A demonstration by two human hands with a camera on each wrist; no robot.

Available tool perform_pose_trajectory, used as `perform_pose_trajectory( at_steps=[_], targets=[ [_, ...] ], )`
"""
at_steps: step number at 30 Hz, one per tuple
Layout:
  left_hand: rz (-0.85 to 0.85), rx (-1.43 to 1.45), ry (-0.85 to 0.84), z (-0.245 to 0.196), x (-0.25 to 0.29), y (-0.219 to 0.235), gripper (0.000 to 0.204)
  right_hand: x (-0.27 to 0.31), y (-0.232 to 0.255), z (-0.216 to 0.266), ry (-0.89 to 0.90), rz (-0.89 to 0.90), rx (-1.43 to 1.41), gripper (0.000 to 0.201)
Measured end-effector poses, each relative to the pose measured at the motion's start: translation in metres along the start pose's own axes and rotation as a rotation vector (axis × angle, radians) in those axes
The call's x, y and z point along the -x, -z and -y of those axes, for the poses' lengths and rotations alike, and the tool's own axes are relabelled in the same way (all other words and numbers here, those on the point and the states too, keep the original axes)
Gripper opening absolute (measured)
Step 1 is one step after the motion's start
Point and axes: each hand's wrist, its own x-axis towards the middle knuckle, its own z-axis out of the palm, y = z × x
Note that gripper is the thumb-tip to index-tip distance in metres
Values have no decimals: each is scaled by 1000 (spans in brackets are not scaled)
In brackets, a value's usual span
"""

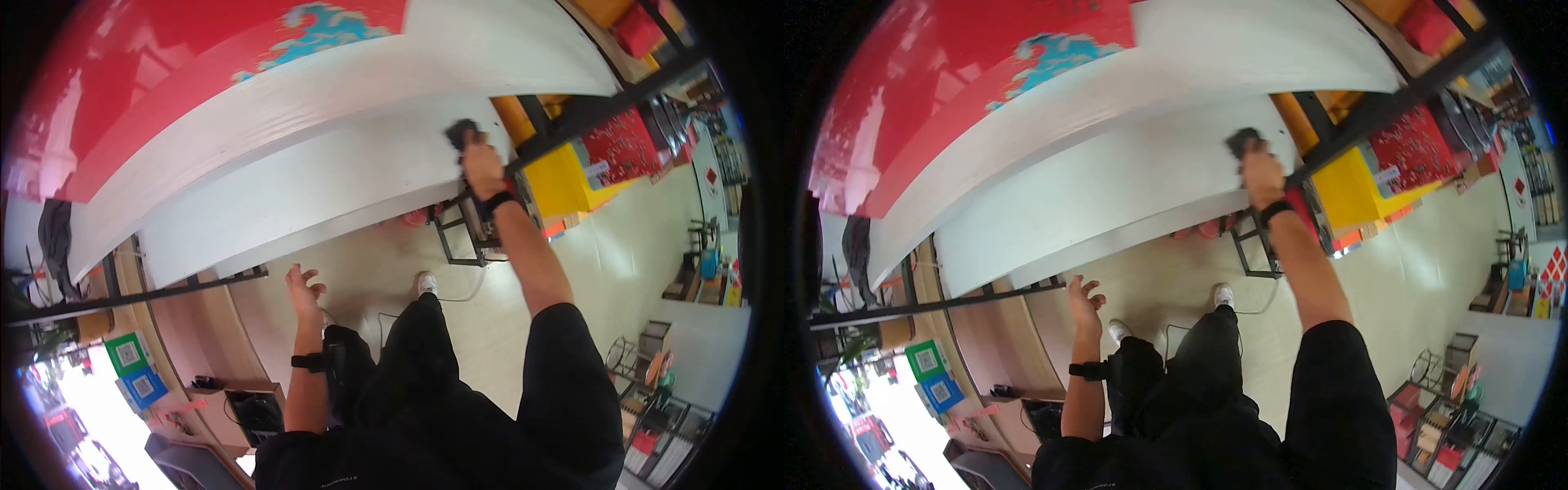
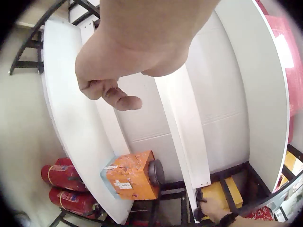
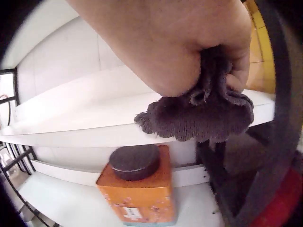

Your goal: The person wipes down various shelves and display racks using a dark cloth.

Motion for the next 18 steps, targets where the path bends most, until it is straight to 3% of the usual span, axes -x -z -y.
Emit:
perform_pose_trajectory(
  at_steps=[3, 6, 7, 12, 18],
  targets=[
    [6, 123, 16, 28, -2, 13, 37, -17, -27, -41, -87, -45, 84, 40],
    [80, 169, 35, 49, -4, 33, 36, -6, -21, -14, -93, -164, 89, 39],
    [108, 174, 41, 55, -4, 39, 38, -1, -17, 5, -82, -123, 61, 41],
    [38, 176, 35, 67, -1, 65, 36, 35, 22, 166, 186, -5, -124, 62],
    [-25, 331, -22, 67, 2, 148, 29, 90, 43, 410, 523, -13, -404, 48]
  ],
)
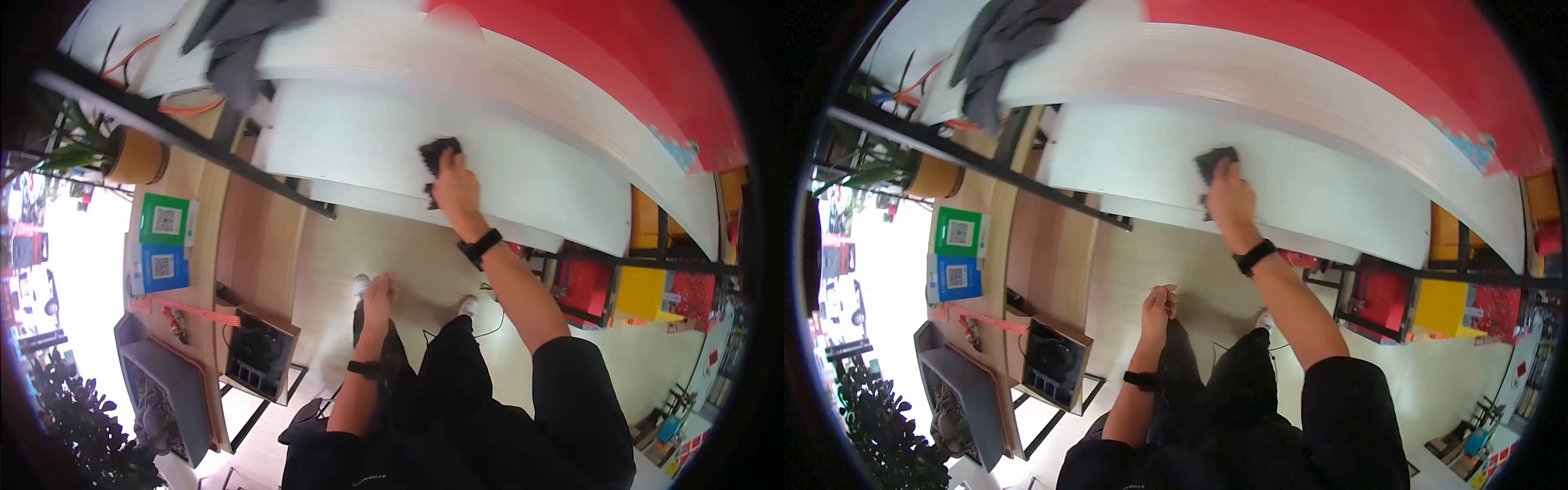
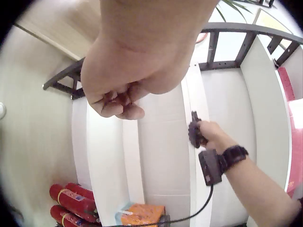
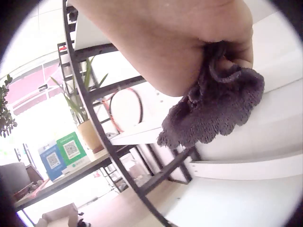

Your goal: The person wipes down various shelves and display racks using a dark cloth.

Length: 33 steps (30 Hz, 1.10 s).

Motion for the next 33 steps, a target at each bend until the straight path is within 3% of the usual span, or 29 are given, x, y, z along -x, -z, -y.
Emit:
perform_pose_trajectory(
  at_steps=[1, 4, 8, 11, 14, 19, 21, 22, 27, 33],
  targets=[
    [21, -5, -36, -9, 3, 17, 24, -8, -6, 39, 47, 1, -33, 46],
    [-123, 48, 27, -32, 10, 58, 24, -30, -36, 131, 216, -85, -46, 42],
    [-238, 77, -7, -34, 13, 106, 28, -55, -66, 214, 358, -140, -103, 39],
    [-283, 113, -26, -42, 19, 115, 30, -61, -73, 259, 434, -154, -113, 33],
    [-301, 133, -33, -52, 32, 107, 30, -54, -60, 249, 589, -104, -146, 30],
    [-279, 151, -86, -58, 35, 78, 33, -9, -29, 171, 632, 55, -245, 40],
    [-214, 156, -138, -55, 34, 58, 33, 9, -14, 113, 566, 73, -248, 43],
    [-155, 166, -193, -53, 32, 49, 34, 18, -9, 83, 507, 58, -231, 44],
    [-10, 53, -163, -64, 45, -33, 34, 64, 39, -69, 96, 5, -95, 48],
    [213, -93, -159, -50, 69, -121, 37, 163, 91, -255, -345, -110, 10, 57]
  ],
)
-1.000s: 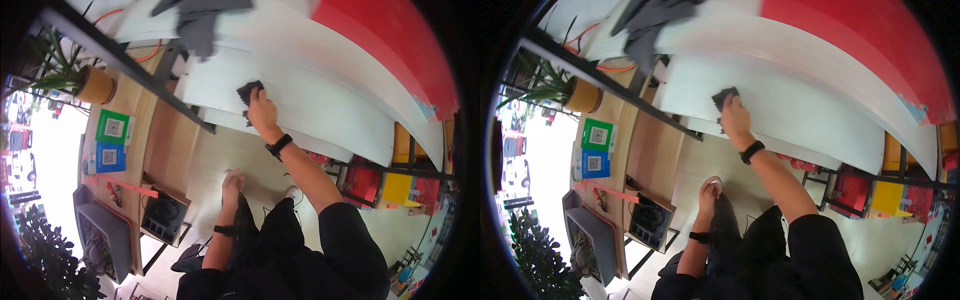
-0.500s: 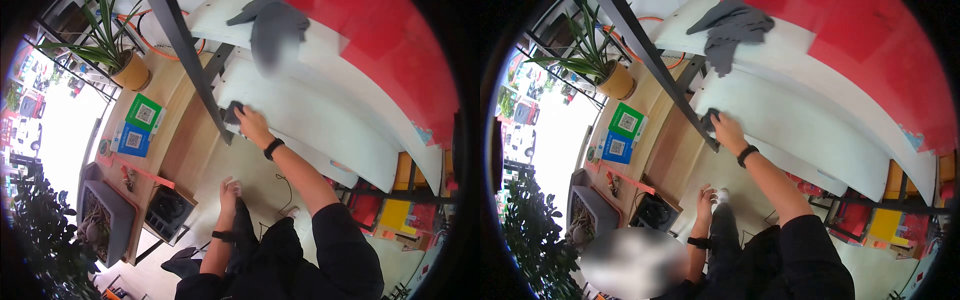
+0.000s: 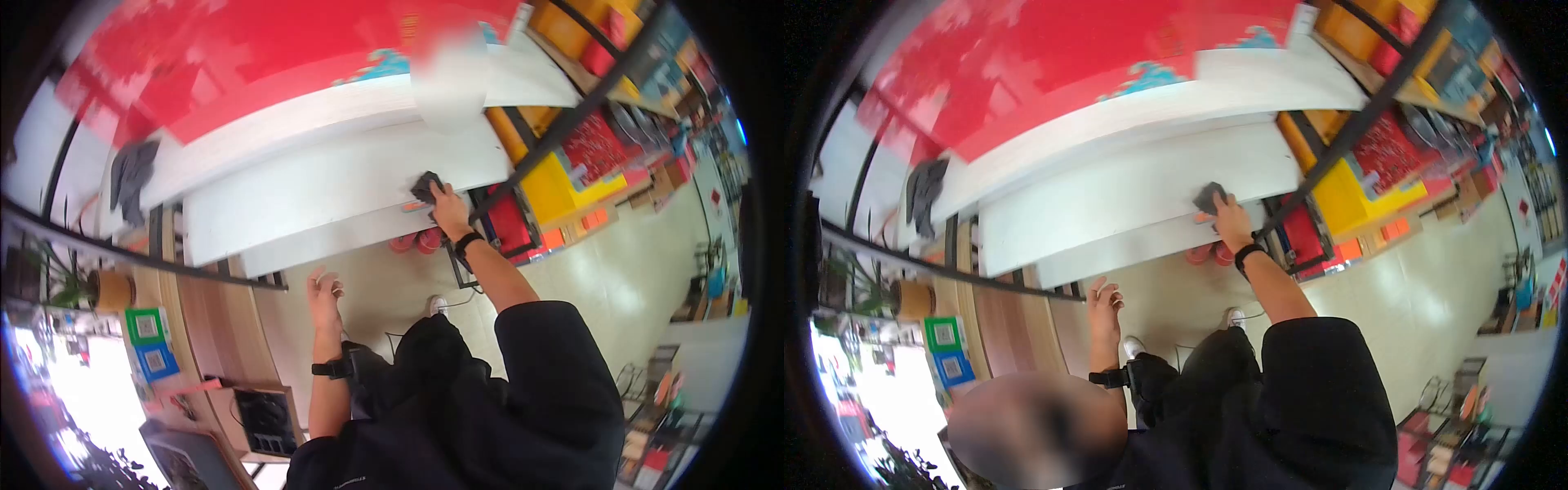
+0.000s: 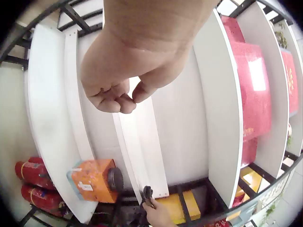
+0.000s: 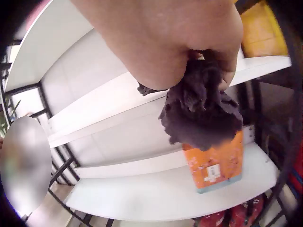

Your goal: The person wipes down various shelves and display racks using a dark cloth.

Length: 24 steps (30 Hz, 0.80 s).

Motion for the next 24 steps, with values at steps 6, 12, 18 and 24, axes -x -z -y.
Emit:
perform_pose_trajectory(
  at_steps=[6, 12, 18, 24],
  targets=[
    [226, -124, 93, 10, -19, -75, 46, 79, 35, -100, -300, -311, -342, 48],
    [172, -197, 169, 9, -59, -116, 65, 83, 160, -109, -224, -809, -531, 55],
    [189, -151, 269, 2, -108, -110, 79, -43, 320, -107, 71, -1308, -474, 59],
    [92, -153, 292, -5, -140, -106, 73, -90, 299, -113, -93, -1414, -398, 63]
  ],
)
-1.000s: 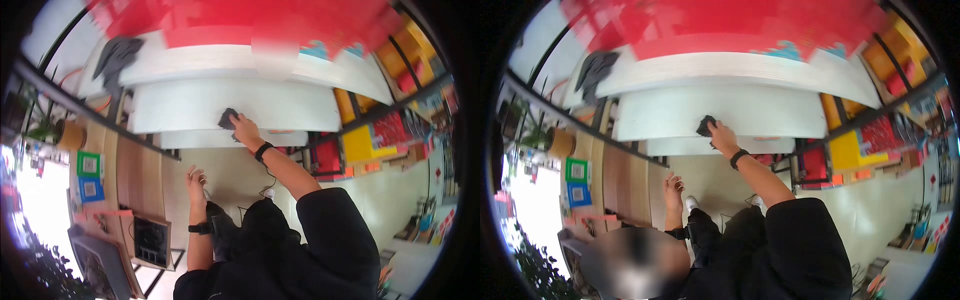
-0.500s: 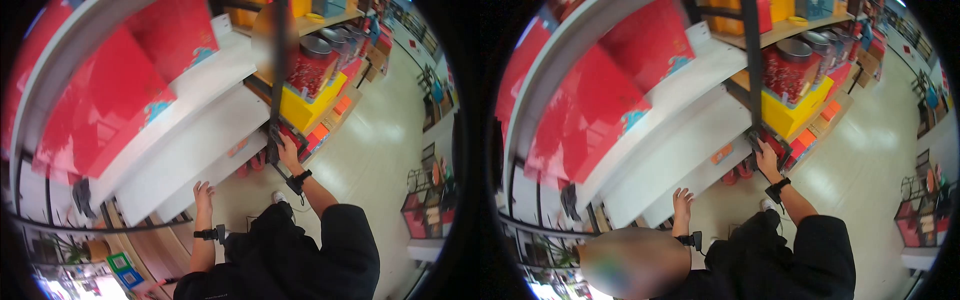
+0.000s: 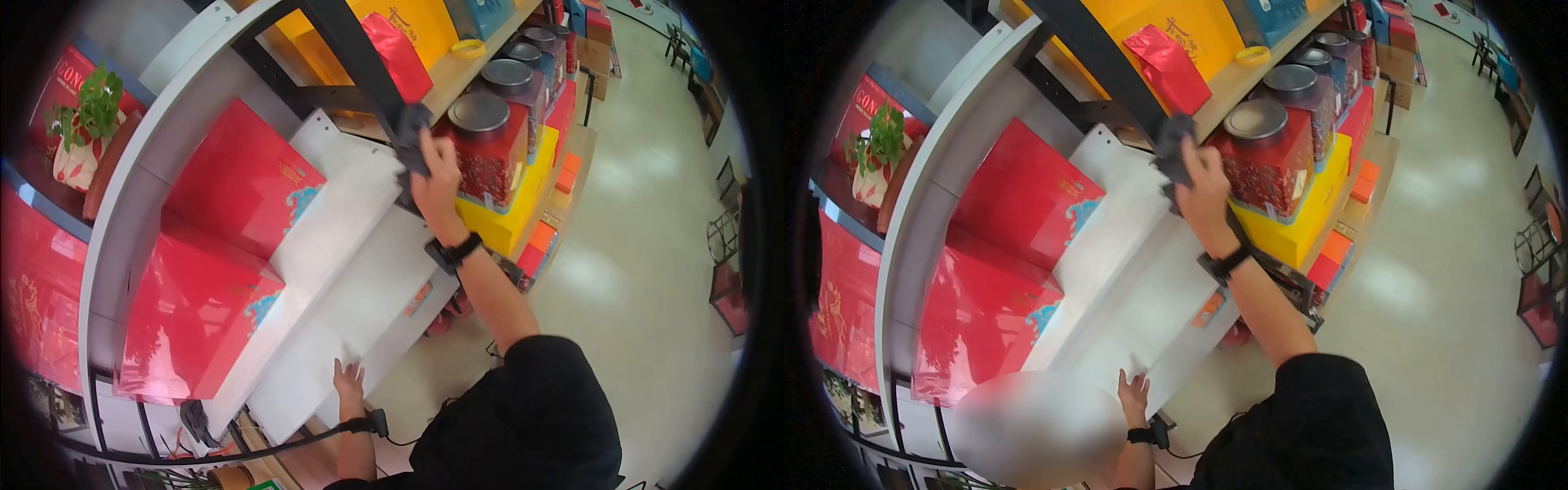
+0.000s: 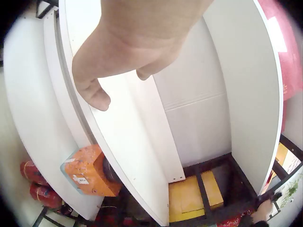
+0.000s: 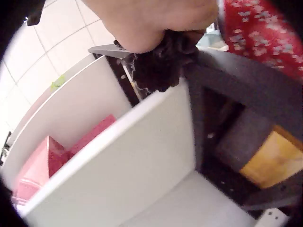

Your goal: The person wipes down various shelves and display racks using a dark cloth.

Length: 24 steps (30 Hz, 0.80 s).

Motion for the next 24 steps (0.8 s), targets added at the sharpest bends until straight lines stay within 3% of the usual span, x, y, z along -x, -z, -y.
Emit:
perform_pose_trajectory(
  at_steps=[1, 4, 8, 13, 19, 22, 24],
  targets=[
    [-38, -10, 0, -2, 3, 4, 72, 21, 4, -15, -114, 10, -15, 64],
    [-127, -47, -13, -10, 8, -2, 74, 86, 22, -48, -229, 84, 98, 63],
    [-117, -11, 44, 5, -3, 8, 60, 83, 20, -35, -325, 81, 113, 63],
    [-21, 45, 46, 26, -15, 18, 43, 2, -6, -1, -187, -5, 166, 58],
    [-38, 200, 83, 41, -28, 40, 35, -128, -36, 59, 149, -149, 188, 55],
    [25, 288, 126, 45, -36, 62, 36, -187, -48, 83, 241, -164, 250, 54],
    [-24, 335, 138, 49, -38, 75, 43, -229, -56, 98, 394, -214, 240, 55]
  ],
)
